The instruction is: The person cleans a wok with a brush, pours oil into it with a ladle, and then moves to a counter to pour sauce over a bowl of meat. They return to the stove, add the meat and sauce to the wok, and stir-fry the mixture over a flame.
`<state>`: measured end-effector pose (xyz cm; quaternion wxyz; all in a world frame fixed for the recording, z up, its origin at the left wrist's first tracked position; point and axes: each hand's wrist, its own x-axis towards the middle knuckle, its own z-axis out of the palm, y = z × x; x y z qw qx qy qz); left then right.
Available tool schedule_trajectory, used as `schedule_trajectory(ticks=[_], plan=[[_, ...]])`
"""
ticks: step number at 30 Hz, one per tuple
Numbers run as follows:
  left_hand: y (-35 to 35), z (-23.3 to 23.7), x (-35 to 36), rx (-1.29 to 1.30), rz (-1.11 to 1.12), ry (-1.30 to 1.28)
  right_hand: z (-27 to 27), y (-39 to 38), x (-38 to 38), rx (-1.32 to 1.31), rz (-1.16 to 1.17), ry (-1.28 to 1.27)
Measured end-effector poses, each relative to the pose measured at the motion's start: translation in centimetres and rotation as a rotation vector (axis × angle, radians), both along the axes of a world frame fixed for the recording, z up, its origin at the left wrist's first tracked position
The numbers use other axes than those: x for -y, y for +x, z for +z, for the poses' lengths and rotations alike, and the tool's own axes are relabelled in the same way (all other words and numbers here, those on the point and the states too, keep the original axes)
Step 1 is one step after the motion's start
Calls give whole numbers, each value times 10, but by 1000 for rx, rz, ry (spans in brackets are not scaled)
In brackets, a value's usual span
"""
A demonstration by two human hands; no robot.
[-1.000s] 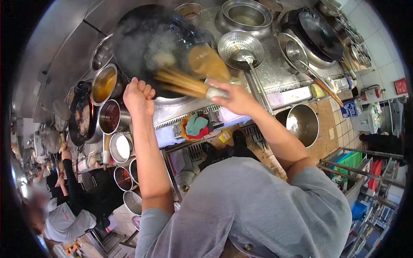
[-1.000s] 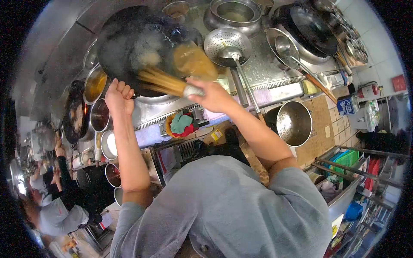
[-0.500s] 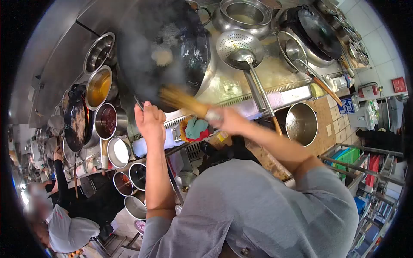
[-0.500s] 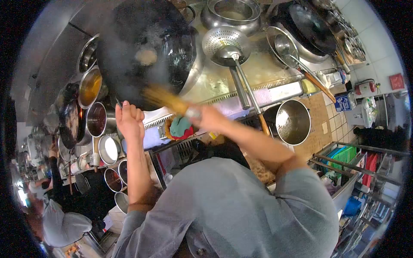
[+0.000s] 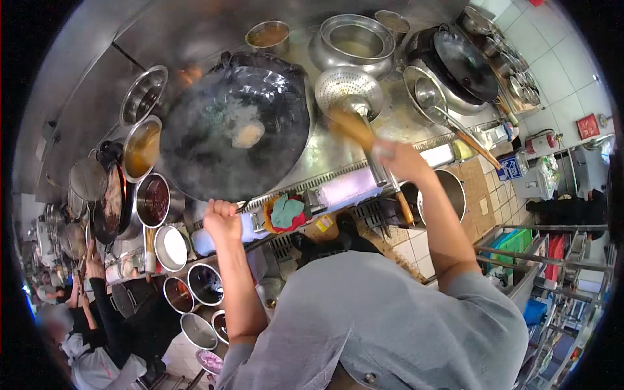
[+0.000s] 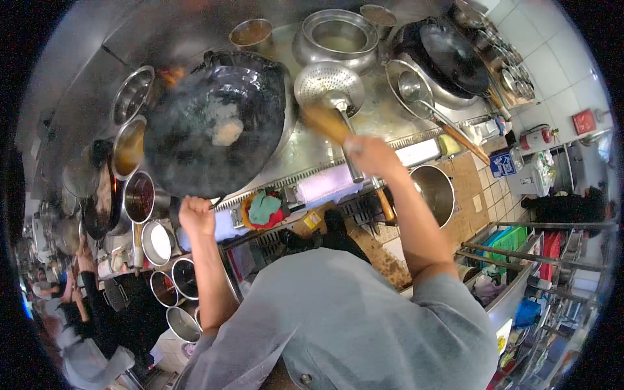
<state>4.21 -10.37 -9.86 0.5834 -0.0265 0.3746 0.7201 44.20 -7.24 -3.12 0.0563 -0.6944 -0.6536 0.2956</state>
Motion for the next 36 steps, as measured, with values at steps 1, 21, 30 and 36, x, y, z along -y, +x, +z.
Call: schedule_trajectory(ticks=[1,21,30,36], plan=[[9,-6,-7,39,24,30,-18,1,5,44,154,32],[58,-32,-48,-2107,144,211,-109,86,33,-473,-442,173],[58,-38,-55,-2159,-198,211,-96,118,-313,-504,-417,5],[58,-34,-53,-2132,-196,140,-68,128,-316,-2233,-734,-592]])
